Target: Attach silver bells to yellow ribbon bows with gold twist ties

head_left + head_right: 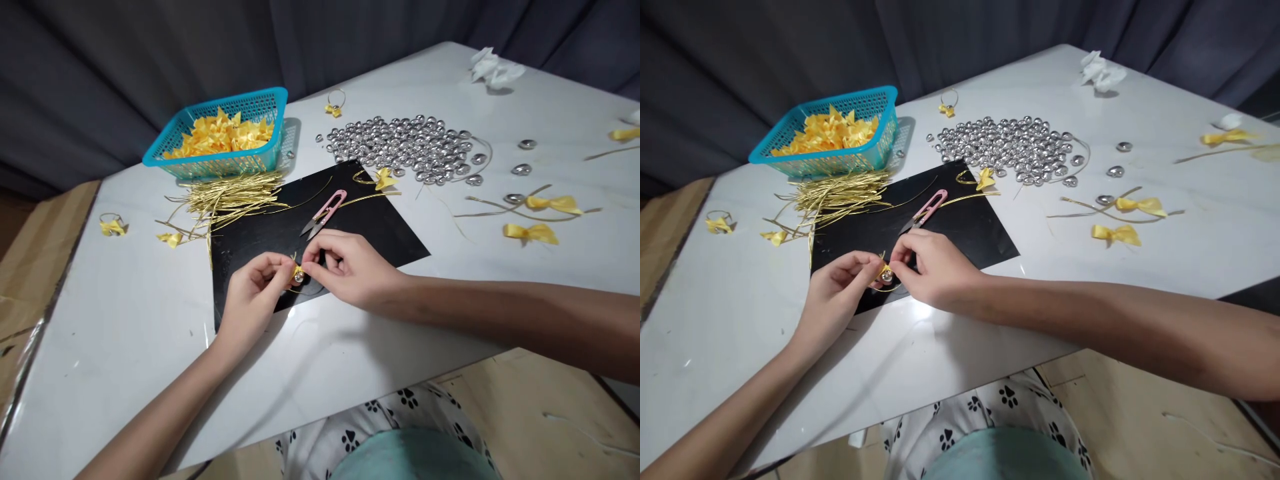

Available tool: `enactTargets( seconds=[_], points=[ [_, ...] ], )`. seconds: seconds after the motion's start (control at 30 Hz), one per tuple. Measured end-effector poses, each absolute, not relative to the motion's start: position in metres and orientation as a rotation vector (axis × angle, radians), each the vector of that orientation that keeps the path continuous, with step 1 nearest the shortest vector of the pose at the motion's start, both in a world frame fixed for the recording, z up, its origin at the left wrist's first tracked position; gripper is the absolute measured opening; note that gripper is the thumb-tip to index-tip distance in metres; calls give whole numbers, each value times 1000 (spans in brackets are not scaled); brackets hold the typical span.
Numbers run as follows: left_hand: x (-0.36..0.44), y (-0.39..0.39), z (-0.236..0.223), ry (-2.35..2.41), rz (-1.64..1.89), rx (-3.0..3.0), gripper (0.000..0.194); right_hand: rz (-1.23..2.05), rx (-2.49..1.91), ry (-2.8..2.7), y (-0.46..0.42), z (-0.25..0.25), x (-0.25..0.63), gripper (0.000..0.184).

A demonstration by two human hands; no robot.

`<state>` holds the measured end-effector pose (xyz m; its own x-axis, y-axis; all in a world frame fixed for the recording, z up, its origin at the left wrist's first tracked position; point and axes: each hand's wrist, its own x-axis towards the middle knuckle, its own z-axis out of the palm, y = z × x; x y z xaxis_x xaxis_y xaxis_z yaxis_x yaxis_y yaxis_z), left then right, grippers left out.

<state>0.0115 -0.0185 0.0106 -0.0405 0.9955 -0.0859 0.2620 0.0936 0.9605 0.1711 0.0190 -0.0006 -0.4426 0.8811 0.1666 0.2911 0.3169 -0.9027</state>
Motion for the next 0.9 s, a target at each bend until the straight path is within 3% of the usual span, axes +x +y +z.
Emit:
enactTargets(
  seconds=[0.37, 0.7, 0.9],
  points=[
    [12, -19, 9, 1427, 996, 1360, 14, 1261, -1128, -1695, 19, 3, 165, 5],
    [14, -22, 10, 1495, 942, 1457, 14, 944, -1091, -1929, 11, 0, 165, 9],
    [13, -21, 10, 1446, 957, 1494, 14, 1083, -1191, -1934, 12, 4, 163, 9]
  ],
)
